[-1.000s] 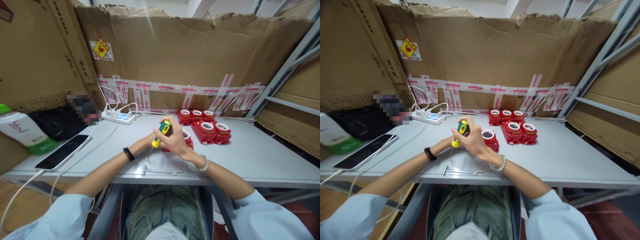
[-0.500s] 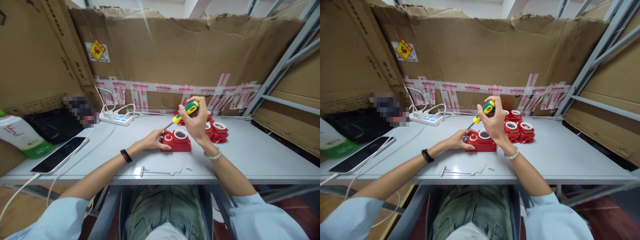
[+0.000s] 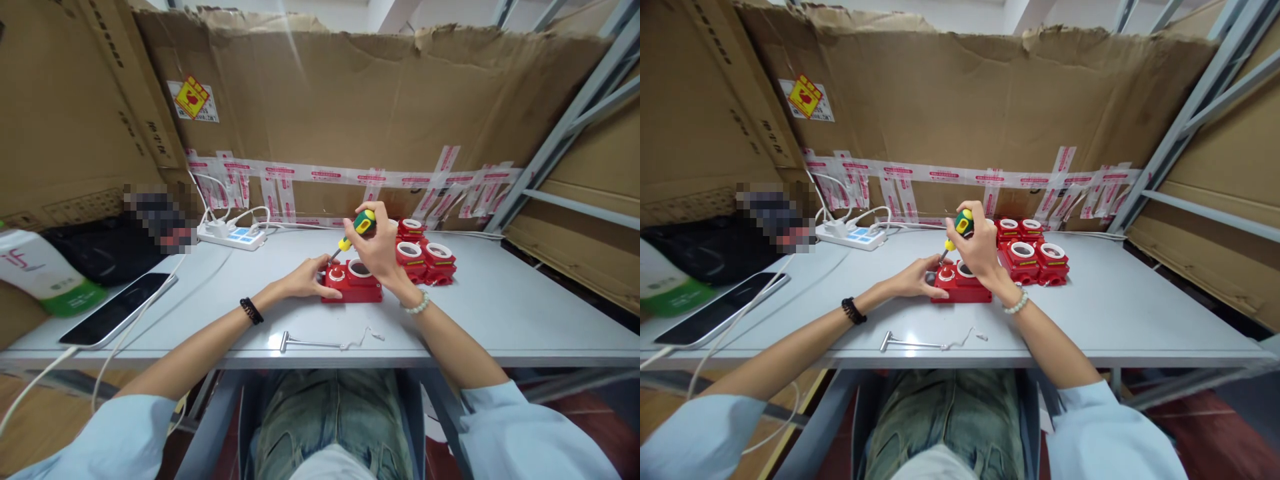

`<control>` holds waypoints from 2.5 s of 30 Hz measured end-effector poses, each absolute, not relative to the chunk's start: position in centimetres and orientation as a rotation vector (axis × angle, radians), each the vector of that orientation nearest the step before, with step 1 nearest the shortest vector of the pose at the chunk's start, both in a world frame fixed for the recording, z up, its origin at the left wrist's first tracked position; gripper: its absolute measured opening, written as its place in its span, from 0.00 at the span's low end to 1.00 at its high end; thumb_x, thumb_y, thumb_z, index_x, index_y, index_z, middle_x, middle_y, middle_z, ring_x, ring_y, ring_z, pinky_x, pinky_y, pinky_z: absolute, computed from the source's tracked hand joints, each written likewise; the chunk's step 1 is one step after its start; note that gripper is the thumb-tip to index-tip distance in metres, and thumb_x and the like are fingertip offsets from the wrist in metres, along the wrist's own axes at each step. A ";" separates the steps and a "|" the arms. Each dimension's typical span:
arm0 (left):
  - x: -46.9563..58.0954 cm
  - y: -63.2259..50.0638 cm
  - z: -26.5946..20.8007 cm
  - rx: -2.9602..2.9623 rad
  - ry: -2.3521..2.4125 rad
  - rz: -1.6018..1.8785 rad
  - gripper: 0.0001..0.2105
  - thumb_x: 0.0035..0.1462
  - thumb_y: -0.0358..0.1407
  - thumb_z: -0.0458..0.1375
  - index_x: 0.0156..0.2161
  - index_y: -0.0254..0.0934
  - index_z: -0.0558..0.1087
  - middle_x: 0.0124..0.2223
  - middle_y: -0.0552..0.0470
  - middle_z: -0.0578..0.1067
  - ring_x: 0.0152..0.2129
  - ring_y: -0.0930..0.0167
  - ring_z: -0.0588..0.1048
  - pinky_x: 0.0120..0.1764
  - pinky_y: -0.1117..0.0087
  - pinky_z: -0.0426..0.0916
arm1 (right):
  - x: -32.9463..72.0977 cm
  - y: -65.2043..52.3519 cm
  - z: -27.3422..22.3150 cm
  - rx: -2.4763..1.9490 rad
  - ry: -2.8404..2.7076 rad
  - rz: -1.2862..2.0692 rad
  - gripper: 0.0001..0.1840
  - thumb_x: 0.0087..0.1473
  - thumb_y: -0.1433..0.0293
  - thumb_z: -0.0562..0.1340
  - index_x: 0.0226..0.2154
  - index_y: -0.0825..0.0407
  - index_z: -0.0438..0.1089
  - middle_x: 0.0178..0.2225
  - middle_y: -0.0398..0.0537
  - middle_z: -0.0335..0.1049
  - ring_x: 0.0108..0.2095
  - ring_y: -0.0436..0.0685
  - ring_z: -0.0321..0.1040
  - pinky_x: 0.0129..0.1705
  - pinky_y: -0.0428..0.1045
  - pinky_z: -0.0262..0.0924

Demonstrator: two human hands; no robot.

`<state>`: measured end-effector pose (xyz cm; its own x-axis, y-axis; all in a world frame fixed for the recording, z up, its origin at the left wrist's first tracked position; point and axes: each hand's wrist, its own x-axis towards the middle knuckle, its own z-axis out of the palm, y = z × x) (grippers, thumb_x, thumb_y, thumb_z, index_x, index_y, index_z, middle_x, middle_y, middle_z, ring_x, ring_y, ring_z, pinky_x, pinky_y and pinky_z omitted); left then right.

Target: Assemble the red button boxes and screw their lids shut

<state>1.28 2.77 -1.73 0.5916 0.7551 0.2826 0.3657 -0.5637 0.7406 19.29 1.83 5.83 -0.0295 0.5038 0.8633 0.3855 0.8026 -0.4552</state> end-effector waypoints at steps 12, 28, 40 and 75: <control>1.2 2.9 -1.8 2.179 0.864 0.789 0.32 0.43 0.46 0.69 0.51 0.34 0.66 0.48 0.42 0.76 0.43 0.62 0.76 0.46 0.61 0.71 | 18.9 2.1 5.6 -0.719 -1.693 0.108 0.10 0.54 0.65 0.61 0.37 0.49 0.60 0.23 0.34 0.59 0.20 0.46 0.56 0.26 0.44 0.56; 1.3 2.9 -1.7 2.204 0.890 0.788 0.30 0.42 0.43 0.70 0.50 0.34 0.68 0.48 0.43 0.76 0.43 0.61 0.76 0.47 0.61 0.70 | 18.4 3.0 5.9 -0.787 -1.820 0.046 0.13 0.56 0.64 0.60 0.43 0.48 0.60 0.24 0.36 0.59 0.22 0.49 0.57 0.28 0.46 0.54; 1.4 2.5 -1.1 2.214 0.882 0.773 0.31 0.43 0.45 0.69 0.51 0.32 0.67 0.48 0.42 0.76 0.42 0.62 0.76 0.46 0.62 0.70 | 17.1 4.6 7.2 -0.756 -2.041 0.200 0.25 0.54 0.67 0.60 0.54 0.47 0.58 0.30 0.40 0.66 0.22 0.49 0.61 0.29 0.47 0.57; 1.4 2.7 -1.8 2.179 0.853 0.780 0.30 0.44 0.43 0.69 0.50 0.33 0.66 0.47 0.42 0.76 0.42 0.62 0.76 0.45 0.63 0.71 | 17.6 4.3 5.7 -0.773 -1.922 0.122 0.25 0.58 0.67 0.53 0.58 0.47 0.53 0.33 0.44 0.69 0.28 0.53 0.66 0.33 0.50 0.63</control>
<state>1.42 2.73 -1.77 0.6092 0.7415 0.2812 0.3461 -0.5677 0.7470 17.56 4.31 5.72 -0.2775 0.5633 0.7783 0.4606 0.7889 -0.4068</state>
